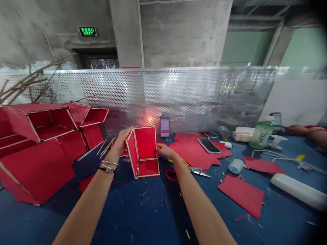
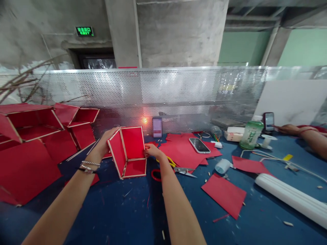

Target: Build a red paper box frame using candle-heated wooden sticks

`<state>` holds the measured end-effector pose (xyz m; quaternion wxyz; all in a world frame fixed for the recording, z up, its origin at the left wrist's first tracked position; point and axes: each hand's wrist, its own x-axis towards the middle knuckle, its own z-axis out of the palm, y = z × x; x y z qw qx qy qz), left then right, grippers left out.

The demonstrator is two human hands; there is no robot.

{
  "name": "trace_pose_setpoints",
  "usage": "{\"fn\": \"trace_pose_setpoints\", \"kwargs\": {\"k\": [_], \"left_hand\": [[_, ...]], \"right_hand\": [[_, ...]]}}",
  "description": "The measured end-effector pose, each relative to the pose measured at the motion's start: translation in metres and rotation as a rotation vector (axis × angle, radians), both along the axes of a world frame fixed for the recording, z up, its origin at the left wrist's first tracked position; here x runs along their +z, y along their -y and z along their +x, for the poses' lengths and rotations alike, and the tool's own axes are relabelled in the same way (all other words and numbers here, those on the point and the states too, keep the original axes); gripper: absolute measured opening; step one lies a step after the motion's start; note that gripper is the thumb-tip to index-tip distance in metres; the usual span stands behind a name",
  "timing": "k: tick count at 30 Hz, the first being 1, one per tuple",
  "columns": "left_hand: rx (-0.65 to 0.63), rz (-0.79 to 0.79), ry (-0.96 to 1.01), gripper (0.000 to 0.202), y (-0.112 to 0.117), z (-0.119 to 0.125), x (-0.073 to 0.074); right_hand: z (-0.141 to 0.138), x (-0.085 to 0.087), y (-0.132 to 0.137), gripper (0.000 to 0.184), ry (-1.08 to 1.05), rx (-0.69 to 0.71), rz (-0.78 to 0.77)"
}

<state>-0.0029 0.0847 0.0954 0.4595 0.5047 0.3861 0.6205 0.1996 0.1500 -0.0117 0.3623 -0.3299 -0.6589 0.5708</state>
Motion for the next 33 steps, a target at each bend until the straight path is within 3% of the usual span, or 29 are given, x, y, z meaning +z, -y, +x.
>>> {"fn": "trace_pose_setpoints", "kwargs": {"k": [14,20,29,33], "left_hand": [[-0.015,0.067,-0.033,0.051,0.005,-0.001,0.006],[0.041,0.07,-0.029,0.048,0.005,-0.001,0.006],[0.068,0.053,-0.022,0.047,-0.004,-0.005,0.005],[0.049,0.033,-0.031,0.048,-0.007,-0.009,0.001]], "right_hand": [[-0.001,0.001,0.0,0.017,0.023,-0.02,-0.011],[-0.003,-0.004,-0.004,0.014,0.061,-0.021,0.025],[0.014,0.024,-0.004,0.014,0.209,-0.053,0.056],[0.019,0.022,-0.01,0.018,0.135,-0.159,0.186]]}}
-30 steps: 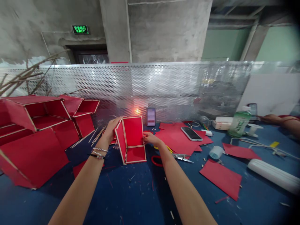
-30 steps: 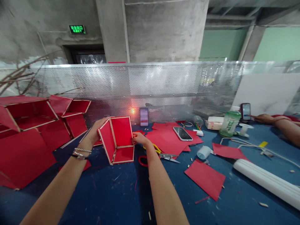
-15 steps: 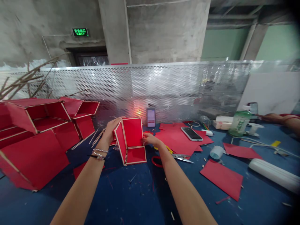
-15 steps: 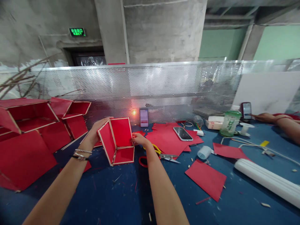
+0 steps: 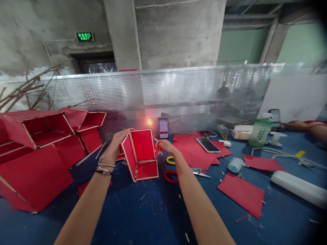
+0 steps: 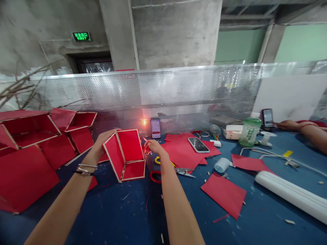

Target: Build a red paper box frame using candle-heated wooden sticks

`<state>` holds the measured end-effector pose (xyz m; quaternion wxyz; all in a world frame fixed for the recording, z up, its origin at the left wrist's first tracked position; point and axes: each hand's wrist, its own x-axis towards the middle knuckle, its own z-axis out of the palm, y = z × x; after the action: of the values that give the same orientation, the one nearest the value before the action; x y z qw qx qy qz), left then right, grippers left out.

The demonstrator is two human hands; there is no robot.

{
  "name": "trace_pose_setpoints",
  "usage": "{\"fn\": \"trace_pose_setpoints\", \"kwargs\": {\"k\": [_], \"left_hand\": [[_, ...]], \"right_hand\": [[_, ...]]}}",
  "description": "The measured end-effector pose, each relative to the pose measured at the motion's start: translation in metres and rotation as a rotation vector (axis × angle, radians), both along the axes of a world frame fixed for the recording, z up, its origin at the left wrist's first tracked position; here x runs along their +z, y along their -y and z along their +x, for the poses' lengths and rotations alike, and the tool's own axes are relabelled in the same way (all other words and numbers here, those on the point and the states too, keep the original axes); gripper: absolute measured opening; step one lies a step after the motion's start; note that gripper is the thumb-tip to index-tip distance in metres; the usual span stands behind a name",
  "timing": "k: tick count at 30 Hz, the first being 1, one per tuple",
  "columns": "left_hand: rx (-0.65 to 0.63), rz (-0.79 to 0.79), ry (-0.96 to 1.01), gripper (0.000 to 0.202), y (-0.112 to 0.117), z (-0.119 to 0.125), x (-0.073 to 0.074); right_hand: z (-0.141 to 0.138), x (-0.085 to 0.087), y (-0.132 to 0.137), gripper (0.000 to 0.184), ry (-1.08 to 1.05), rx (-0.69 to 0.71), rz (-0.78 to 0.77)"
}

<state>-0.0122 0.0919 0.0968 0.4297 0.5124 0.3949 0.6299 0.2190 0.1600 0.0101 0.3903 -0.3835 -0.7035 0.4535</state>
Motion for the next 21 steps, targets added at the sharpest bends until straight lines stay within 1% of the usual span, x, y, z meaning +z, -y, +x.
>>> {"fn": "trace_pose_setpoints", "kwargs": {"k": [4,7,9,11,13,16,18,21], "left_hand": [[-0.006,0.024,-0.038,0.049,0.003,0.0,0.001],[0.006,0.028,-0.035,0.046,0.005,0.002,0.004],[0.041,0.002,-0.027,0.041,0.003,0.003,0.005],[0.073,-0.01,-0.029,0.038,0.001,0.003,0.005],[0.082,-0.003,-0.043,0.036,-0.001,0.002,0.005],[0.083,-0.001,-0.048,0.04,-0.002,0.001,0.005],[0.089,-0.019,-0.043,0.042,-0.002,0.001,0.005],[0.1,-0.033,-0.038,0.042,-0.002,0.001,0.005]], "right_hand": [[-0.003,-0.015,-0.009,0.015,0.04,-0.228,0.177],[-0.007,-0.023,-0.016,0.022,0.056,-0.353,0.18],[-0.009,-0.025,-0.02,0.022,0.053,-0.368,0.143],[-0.01,-0.026,-0.023,0.017,0.06,-0.342,0.118],[-0.01,-0.025,-0.023,0.011,0.15,-0.312,0.122],[-0.01,-0.022,-0.021,0.006,0.329,-0.317,0.15],[-0.011,-0.02,-0.019,0.008,0.4,-0.341,0.163],[-0.013,-0.017,-0.018,0.019,0.488,-0.375,0.163]]}}
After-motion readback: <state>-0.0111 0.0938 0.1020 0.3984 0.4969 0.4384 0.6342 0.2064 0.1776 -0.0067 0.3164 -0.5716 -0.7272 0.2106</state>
